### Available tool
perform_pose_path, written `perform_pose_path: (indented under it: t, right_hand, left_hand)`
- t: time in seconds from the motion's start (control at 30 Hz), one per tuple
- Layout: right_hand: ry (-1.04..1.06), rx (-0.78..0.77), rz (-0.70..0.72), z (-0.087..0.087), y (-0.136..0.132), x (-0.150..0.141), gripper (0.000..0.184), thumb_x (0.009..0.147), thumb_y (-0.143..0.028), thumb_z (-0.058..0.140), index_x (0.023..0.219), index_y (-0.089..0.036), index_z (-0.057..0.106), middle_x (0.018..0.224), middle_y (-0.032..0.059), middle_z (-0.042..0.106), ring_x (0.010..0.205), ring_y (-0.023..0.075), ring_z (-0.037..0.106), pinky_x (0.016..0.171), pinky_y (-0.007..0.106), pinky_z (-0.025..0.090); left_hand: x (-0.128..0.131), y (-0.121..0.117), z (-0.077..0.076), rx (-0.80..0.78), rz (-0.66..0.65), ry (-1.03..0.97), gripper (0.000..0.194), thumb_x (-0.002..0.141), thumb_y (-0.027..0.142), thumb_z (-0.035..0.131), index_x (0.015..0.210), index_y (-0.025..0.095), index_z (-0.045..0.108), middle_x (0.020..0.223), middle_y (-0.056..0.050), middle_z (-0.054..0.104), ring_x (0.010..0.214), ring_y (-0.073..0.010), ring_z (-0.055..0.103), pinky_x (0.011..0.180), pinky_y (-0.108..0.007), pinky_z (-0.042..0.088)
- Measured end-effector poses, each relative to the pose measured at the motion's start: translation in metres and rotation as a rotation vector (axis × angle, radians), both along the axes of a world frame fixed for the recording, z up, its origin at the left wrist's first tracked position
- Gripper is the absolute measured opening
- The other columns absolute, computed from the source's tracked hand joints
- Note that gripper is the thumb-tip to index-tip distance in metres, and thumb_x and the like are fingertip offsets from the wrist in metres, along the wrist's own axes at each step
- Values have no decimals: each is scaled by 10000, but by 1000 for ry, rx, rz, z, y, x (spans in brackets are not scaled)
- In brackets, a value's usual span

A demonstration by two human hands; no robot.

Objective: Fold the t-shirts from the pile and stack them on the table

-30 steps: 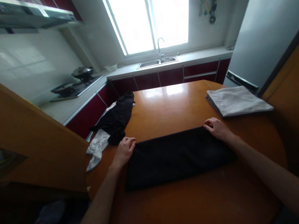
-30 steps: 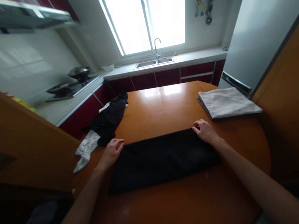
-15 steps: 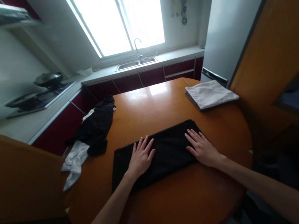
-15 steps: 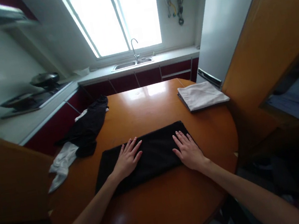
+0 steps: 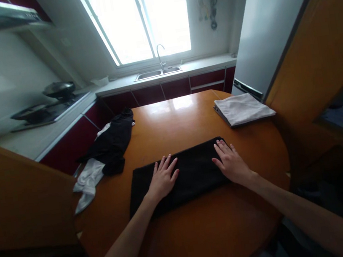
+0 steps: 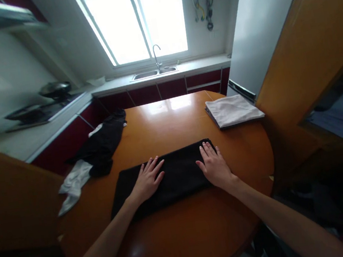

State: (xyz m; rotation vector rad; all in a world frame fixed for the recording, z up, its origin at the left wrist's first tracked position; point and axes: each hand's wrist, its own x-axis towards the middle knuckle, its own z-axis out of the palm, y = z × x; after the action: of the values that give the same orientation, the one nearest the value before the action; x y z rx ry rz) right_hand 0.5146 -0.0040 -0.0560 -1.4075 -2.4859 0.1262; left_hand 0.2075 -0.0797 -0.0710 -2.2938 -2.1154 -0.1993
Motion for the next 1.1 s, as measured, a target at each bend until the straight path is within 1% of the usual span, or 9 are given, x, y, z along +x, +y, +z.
perform_pose_path:
  t: [0.1,0.17,0.27,0.37,0.5,0.67,0.9,0.97,1.1]
  right_hand:
    - [22,15,52,19,8,-30,617,1041,-407,301,1559,-77,359,1658,141,261,1552,256,173,1245,484,155]
    - [17,-7,87,23,15,-52,607,1039,-389,308,1562,-83,353,1658,144,261,1552,257,172,1241,489,151]
    - [-13,-70,104,11,25,-77,620,1037,-402,324,1574,-93,325,1668,152,227,1556,259,152,1237,504,141]
    - [-58,-121,86,-10,32,-89,635,1032,-419,339,1582,-101,309,1672,151,211,1560,256,136,1239,506,116]
    - [-61,-104,78,-22,34,-89,640,1027,-421,342,1581,-102,315,1671,149,216,1561,256,124,1242,502,86]
    - [-11,-41,128,-18,25,-89,637,1033,-422,311,1586,-104,303,1677,135,194,1565,242,100,1245,505,66]
    - [-40,-124,195,-17,20,-88,665,1028,-490,316,1588,-131,305,1674,123,211,1562,239,124,1245,522,91]
    - [-23,-83,144,-14,27,-78,667,1037,-496,282,1598,-135,278,1678,113,201,1565,228,109,1248,518,76]
    - [-65,-58,-68,-14,48,-53,676,1045,-476,246,1597,-87,255,1679,137,183,1565,243,97,1247,528,47]
  left_hand:
    - [9,4,12,44,0,9,548,1042,492,369,1533,256,433,1638,-62,334,1534,-303,241,1223,-589,218]
    - [19,8,18,62,-6,10,555,1048,493,351,1528,229,439,1630,-73,350,1533,-292,245,1227,-577,219]
    - [33,15,15,29,5,-2,559,1051,472,350,1535,204,425,1633,-82,340,1530,-287,254,1221,-558,251]
    - [39,20,3,14,34,-8,573,1045,465,369,1553,202,392,1646,-80,305,1534,-286,244,1228,-555,237]
    - [38,21,-7,28,41,-6,589,1040,476,370,1564,208,373,1654,-65,288,1539,-275,229,1240,-542,215]
    - [36,21,-9,38,40,-3,601,1036,483,368,1567,201,366,1653,-59,293,1538,-276,231,1237,-549,218]
    - [35,21,-9,46,42,-4,591,1034,479,369,1567,223,371,1651,-56,299,1537,-268,236,1242,-529,213]
    - [35,21,-8,45,45,-5,589,1037,478,359,1571,227,363,1653,-51,293,1540,-263,229,1243,-526,211]
    - [36,21,-7,31,48,-7,594,1039,484,343,1576,228,351,1661,-40,272,1546,-254,208,1248,-523,199]
